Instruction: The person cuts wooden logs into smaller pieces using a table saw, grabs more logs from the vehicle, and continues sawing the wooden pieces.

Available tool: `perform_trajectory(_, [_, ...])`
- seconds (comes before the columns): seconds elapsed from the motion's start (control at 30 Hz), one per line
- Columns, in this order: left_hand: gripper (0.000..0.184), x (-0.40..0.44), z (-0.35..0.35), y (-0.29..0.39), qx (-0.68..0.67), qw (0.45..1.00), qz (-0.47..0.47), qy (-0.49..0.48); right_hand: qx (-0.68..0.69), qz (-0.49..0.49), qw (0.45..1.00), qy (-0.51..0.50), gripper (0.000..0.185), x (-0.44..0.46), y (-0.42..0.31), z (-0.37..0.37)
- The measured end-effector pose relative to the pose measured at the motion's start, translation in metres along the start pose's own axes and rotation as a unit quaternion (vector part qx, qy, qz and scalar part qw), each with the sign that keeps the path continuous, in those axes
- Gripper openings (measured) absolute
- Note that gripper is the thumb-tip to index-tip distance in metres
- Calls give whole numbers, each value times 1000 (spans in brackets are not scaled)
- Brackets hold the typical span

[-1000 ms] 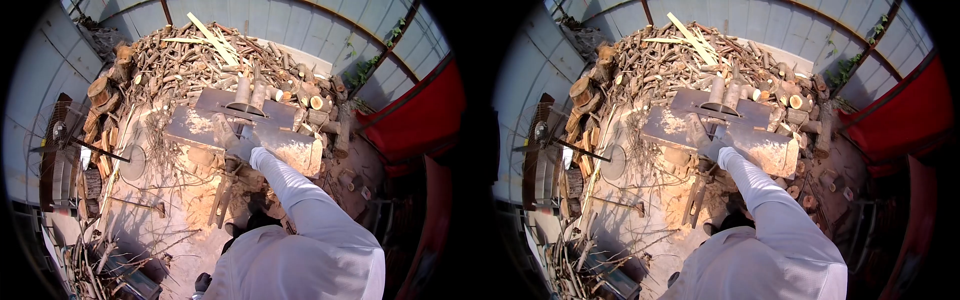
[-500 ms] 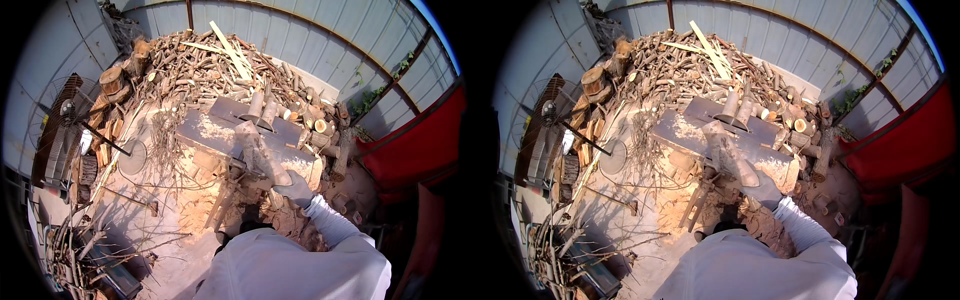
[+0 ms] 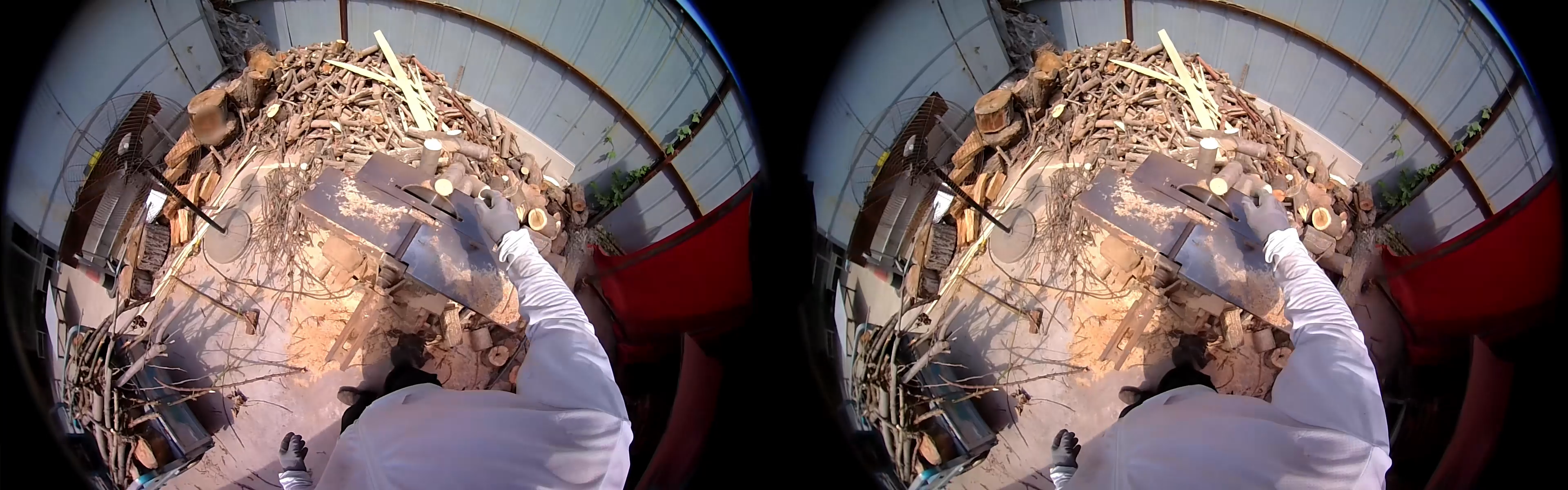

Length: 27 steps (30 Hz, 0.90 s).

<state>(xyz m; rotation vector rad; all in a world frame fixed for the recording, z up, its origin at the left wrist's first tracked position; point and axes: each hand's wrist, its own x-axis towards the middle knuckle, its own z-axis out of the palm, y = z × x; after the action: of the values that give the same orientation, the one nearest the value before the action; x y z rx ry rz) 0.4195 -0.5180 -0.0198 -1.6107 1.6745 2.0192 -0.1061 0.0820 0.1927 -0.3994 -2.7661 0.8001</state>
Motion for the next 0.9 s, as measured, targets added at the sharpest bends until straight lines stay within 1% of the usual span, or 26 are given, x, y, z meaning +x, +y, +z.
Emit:
perform_trajectory(0.03, [38,-7,-4,-7,-5,1000,-21,-3,55,15,996,-72,40,-40,-8,1])
perform_trajectory(0.07, [38,-12,-10,-17,-10,999,-42,-8,105,-22,991,-84,37,-79,18,33])
perform_trajectory(0.1, [38,-18,-14,-33,8,999,-34,0,122,-60,980,-146,36,-128,6,29])
perform_trajectory(0.13, [39,-24,-23,-44,15,997,-69,-21,40,-44,956,-289,38,-165,18,41])
perform_trajectory(0.17, [39,-27,-31,-58,31,995,-85,-34,111,-33,932,-343,41,-212,45,67])
perform_trajectory(0.2, [39,-30,-38,-74,43,993,-98,-43,62,-37,923,-378,39,-255,36,63])
perform_trajectory(0.23, [39,-32,-45,-91,55,991,-113,-50,-4,-37,919,-393,38,-292,37,69])
perform_trajectory(0.33, [40,-36,-79,-132,79,987,-126,-61,-18,-56,909,-412,38,-369,31,79])
perform_trajectory(0.4, [40,-32,-109,-151,96,986,-122,-66,52,-31,913,-404,38,-408,24,92])
perform_trajectory(0.43, [40,-28,-125,-156,106,986,-112,-70,39,-23,917,-397,42,-421,23,104])
perform_trajectory(0.47, [40,-21,-143,-158,118,986,-94,-70,39,-38,914,-403,42,-430,8,103])
perform_trajectory(0.53, [40,2,-186,-161,172,982,-26,-70,-17,-8,898,-439,49,-443,-31,109])
perform_trajectory(0.57, [42,-18,-190,-134,101,990,-91,-32,15,-39,919,-391,54,-457,-33,126])
perform_trajectory(0.6, [43,-5,-217,-135,-36,990,-126,-56,35,-53,918,-391,52,-469,-47,133])
perform_trajectory(0.63, [43,-2,-240,-145,20,995,-94,-11,50,-51,898,-434,52,-477,-49,156])
perform_trajectory(0.67, [44,-8,-256,-139,58,994,-79,41,45,-75,892,-444,53,-490,-64,166])
perform_trajectory(0.7, [45,-16,-275,-133,61,994,-69,66,40,-96,887,-450,54,-503,-81,173])
perform_trajectory(0.73, [55,-24,-294,-135,53,996,-24,65,33,-136,868,-477,54,-519,-97,183])
perform_trajectory(0.77, [63,-25,-314,-149,97,992,16,74,15,-132,848,-513,54,-532,-109,196])
perform_trajectory(0.8, [63,-41,-329,-151,69,992,13,101,-3,-125,831,-541,55,-539,-128,209])
perform_trajectory(0.83, [66,-64,-338,-136,170,983,26,62,-8,-154,821,-549,55,-545,-154,218])
perform_trajectory(0.87, [70,-85,-346,-118,271,962,36,19,-69,-208,802,-556,52,-555,-180,218])
perform_trajectory(0.9, [72,-104,-356,-109,301,953,32,-3,-133,-259,776,-559,50,-564,-201,220])
